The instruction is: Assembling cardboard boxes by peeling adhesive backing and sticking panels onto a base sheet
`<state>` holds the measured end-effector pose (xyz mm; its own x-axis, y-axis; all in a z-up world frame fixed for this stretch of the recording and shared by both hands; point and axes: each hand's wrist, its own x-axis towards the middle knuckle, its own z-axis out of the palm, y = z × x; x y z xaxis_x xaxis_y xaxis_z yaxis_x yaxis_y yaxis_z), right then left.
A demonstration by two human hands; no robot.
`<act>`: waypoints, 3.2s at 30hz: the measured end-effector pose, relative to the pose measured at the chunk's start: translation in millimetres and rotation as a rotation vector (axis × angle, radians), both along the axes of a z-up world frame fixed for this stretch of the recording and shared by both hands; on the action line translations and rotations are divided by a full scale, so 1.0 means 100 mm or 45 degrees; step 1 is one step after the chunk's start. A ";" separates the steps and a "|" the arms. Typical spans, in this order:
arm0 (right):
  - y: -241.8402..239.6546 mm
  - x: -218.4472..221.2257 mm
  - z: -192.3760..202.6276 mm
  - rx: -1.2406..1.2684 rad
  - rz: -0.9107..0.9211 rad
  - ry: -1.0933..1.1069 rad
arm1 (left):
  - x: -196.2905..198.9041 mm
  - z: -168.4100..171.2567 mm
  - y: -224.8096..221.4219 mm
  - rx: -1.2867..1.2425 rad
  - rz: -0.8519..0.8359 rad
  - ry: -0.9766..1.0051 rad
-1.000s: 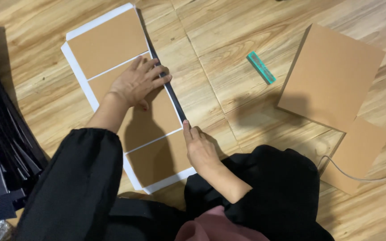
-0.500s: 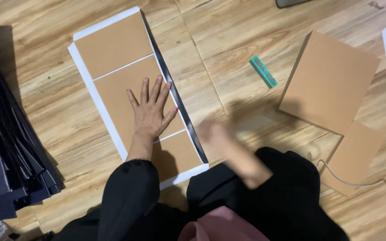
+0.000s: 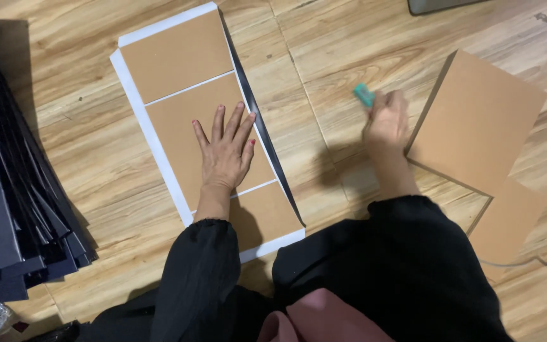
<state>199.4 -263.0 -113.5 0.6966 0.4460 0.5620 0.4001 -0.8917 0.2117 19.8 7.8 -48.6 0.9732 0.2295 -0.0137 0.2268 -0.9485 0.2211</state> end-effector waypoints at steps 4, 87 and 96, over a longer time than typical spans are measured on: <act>0.32 -0.73 0.21 0.093 0.241 0.188 | -0.02 0.03 -0.03 -0.018 0.012 -0.001; 2.77 0.40 0.43 0.435 0.560 0.731 | -0.03 0.03 0.06 0.109 -0.053 -0.229; 2.86 0.64 0.44 0.306 0.787 0.672 | -0.04 0.03 0.07 0.096 -0.056 -0.233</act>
